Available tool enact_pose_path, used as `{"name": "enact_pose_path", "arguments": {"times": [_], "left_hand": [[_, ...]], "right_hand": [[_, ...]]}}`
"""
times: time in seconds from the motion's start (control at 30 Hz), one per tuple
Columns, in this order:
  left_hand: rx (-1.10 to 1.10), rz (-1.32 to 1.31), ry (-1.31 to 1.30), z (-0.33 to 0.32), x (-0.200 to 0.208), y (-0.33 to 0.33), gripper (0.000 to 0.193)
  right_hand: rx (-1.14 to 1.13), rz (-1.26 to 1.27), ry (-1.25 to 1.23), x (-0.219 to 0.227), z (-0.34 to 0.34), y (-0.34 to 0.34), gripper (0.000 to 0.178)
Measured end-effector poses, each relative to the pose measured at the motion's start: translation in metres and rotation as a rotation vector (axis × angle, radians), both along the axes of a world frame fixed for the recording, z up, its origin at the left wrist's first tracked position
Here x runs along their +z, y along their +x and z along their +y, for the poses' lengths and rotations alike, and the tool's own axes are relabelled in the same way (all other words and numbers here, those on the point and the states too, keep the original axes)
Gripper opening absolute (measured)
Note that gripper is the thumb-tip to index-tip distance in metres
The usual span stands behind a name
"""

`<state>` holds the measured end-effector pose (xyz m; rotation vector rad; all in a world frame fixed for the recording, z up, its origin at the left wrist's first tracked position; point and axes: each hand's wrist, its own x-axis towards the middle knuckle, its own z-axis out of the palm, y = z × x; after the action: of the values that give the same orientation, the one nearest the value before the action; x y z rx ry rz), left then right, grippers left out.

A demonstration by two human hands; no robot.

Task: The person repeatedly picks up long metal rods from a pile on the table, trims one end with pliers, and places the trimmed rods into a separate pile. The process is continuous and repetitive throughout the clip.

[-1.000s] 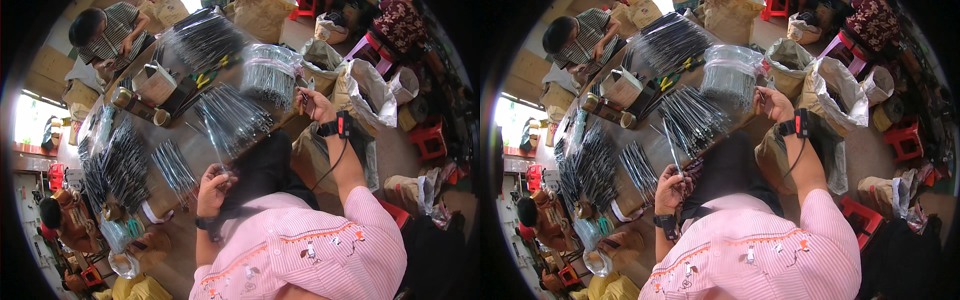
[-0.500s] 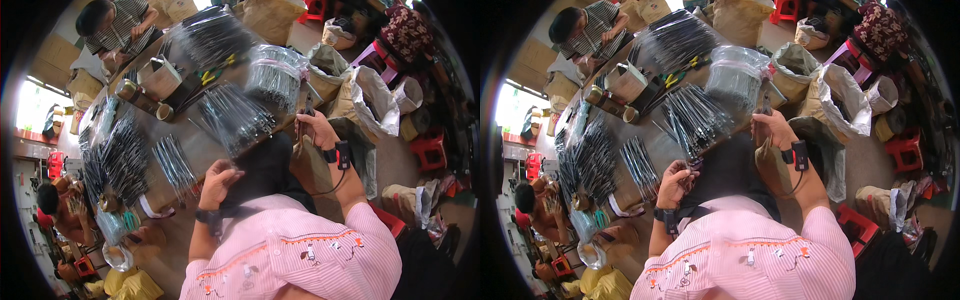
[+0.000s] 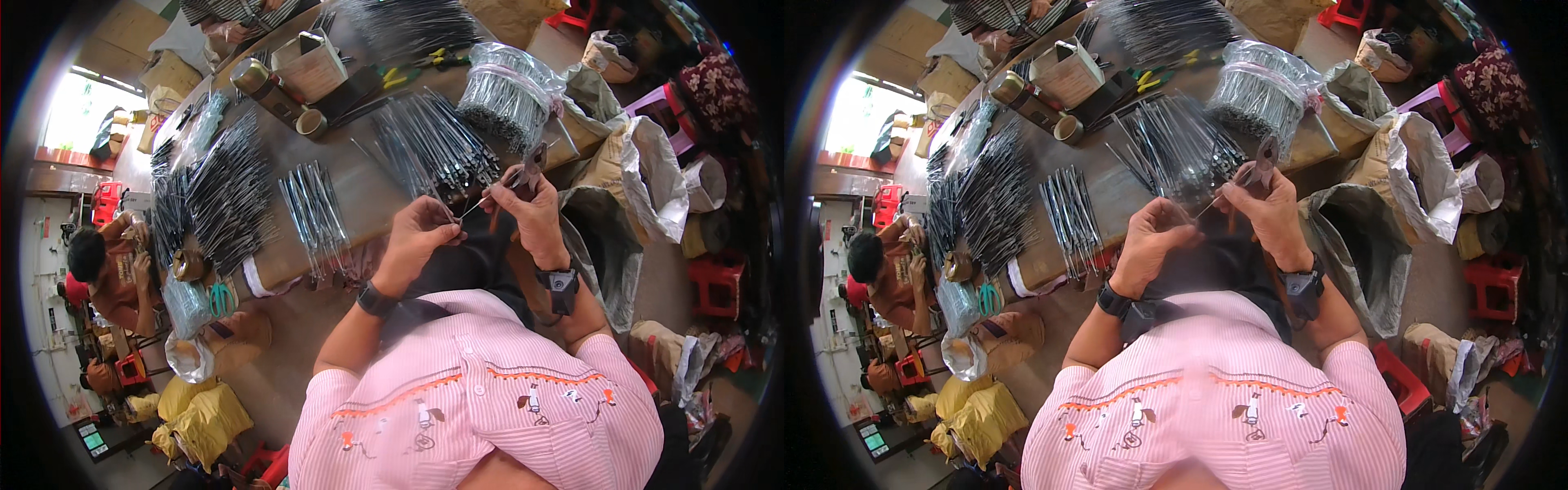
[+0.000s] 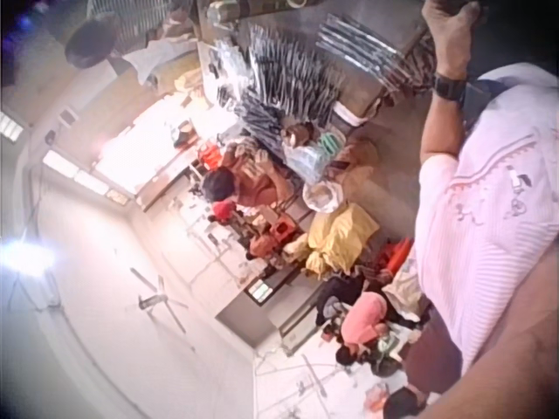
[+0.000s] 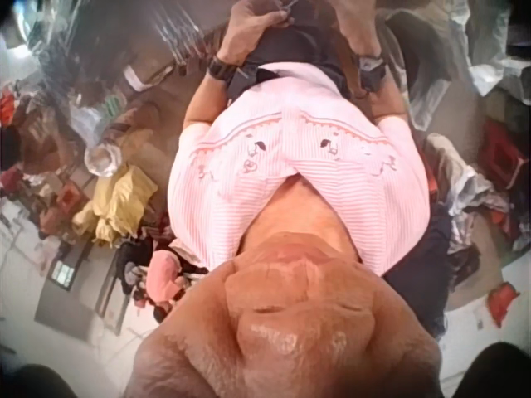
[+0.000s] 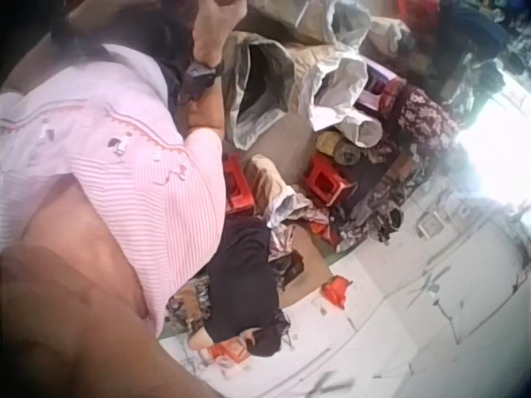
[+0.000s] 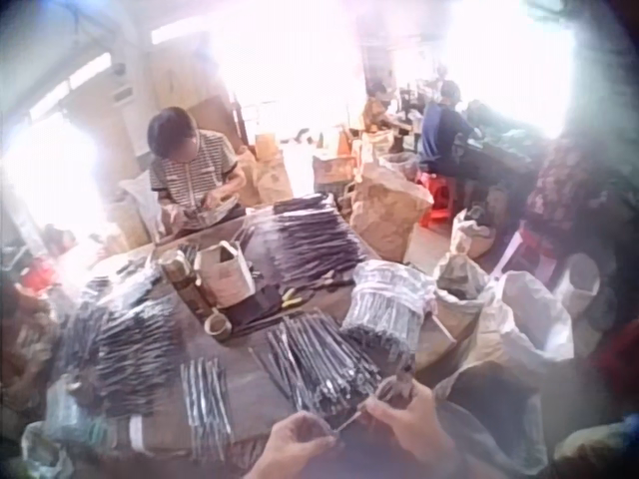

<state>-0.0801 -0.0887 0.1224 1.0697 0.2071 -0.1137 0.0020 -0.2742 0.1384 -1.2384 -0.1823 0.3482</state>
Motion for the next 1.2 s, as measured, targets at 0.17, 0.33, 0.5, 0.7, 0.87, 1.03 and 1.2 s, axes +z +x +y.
{"name": "enact_pose_path", "arguments": {"times": [0.17, 0.33, 0.5, 0.7, 0.87, 1.03, 1.2], "left_hand": [[-0.018, -0.032, 0.065, 0.001, -0.008, 0.003, 0.018], [-0.006, 0.032, 0.076, 0.003, -0.012, 0.003, 0.019], [-0.078, 0.072, 0.078, 0.006, -0.007, -0.004, 0.018], [-0.383, 0.034, 0.232, 0.003, -0.002, -0.005, 0.024], [-0.383, 0.065, 0.152, 0.001, 0.007, -0.008, 0.021], [-0.254, 0.183, -0.210, -0.003, 0.008, -0.007, 0.020], [-0.169, 0.416, -0.509, -0.005, -0.008, -0.002, 0.013]], "right_hand": [[0.092, 0.006, -0.118, -0.010, 0.007, -0.016, 0.014], [-0.060, -0.007, -0.096, -0.012, 0.010, -0.015, 0.017], [-0.110, 0.038, 0.027, -0.012, -0.003, 0.005, 0.018], [0.110, 0.253, 0.006, -0.018, -0.009, -0.003, 0.019], [0.123, 0.310, -0.019, -0.019, -0.009, -0.003, 0.021], [0.115, 0.243, -0.039, -0.023, -0.003, -0.004, 0.021], [0.112, 0.085, -0.130, -0.022, 0.002, -0.009, 0.019]]}}
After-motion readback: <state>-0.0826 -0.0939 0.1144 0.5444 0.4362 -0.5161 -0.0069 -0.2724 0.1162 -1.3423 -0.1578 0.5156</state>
